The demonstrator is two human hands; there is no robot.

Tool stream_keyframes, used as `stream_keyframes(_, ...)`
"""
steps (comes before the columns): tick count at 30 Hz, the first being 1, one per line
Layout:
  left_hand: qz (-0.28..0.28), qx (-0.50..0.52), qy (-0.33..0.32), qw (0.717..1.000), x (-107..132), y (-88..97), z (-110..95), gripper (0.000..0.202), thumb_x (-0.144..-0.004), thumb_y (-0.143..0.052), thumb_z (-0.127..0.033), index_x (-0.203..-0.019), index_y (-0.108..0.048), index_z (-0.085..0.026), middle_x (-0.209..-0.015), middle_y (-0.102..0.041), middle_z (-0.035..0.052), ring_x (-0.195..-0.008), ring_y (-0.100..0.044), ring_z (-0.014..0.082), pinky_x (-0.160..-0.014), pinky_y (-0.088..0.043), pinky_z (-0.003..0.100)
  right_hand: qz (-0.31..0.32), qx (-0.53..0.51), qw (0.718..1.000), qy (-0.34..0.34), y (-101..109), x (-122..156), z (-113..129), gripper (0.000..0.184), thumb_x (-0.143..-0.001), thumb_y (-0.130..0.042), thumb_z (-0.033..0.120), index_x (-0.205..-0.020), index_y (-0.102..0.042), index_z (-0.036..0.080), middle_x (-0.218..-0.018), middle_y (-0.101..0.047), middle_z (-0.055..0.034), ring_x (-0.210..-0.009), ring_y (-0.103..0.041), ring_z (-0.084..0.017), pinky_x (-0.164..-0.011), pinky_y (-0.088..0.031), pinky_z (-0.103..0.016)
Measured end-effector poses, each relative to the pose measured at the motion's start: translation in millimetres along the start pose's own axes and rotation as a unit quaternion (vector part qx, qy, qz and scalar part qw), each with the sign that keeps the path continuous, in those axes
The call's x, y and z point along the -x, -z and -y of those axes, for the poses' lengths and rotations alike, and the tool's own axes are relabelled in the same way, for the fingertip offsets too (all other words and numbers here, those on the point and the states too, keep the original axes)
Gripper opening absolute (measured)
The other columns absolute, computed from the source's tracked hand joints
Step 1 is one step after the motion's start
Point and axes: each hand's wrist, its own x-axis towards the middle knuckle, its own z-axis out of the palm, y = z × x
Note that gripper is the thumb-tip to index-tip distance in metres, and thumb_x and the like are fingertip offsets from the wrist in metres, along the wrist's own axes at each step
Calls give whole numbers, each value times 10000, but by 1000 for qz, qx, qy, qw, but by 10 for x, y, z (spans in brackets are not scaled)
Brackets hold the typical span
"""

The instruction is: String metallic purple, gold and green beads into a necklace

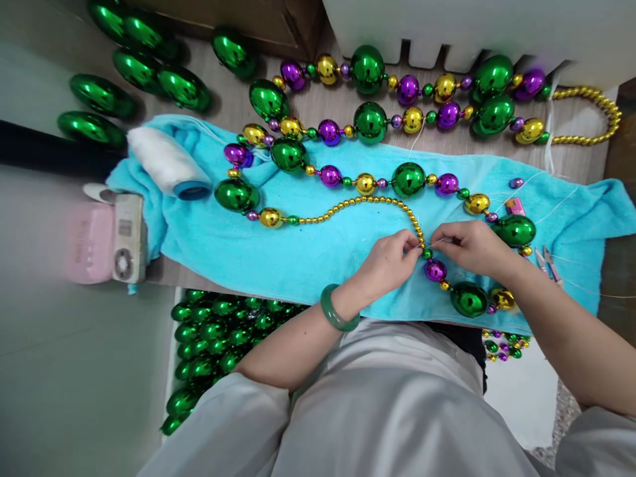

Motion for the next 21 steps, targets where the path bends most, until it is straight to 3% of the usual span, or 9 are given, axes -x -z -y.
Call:
stream_keyframes(2,33,-69,-13,997,3,15,-20,96,-828,-556,-210,-779,-632,-178,-752,-667,22,-687,-568,150,-647,-405,266,-6,11,1000,12,14,7,10,192,-820,-548,275,-786,-694,155,-610,-599,-17,-561,-487,-126,-559,-338,-252)
stream_keyframes(5,55,-93,-38,993,-19,21,-10,178,-845,-529,-205,-726,-658,-179,-753,-667,27,-712,-569,160,-679,-406,279,-3,6,999,32,28,11,13,169,-800,-534,231,-782,-684,156,-679,-645,-41,-613,-529,-142,-590,-371,-252)
stream_keyframes(12,37,-147,-95,984,-61,-30,13,215,-869,-455,-155,-737,-624,-178,-766,-633,48,-767,-569,186,-706,-408,298,7,32,999,26,4,3,34,186,-794,-502,209,-803,-681,157,-658,-637,-36,-576,-509,-137,-561,-341,-246)
stream_keyframes(21,33,-251,-127,959,-23,-105,81,233,-772,-411,-47,-809,-584,-199,-768,-613,46,-782,-565,207,-735,-419,317,-5,32,999,-18,3,8,-67,185,-791,-493,221,-764,-670,172,-579,-584,-7,-538,-477,-131,-552,-318,-250)
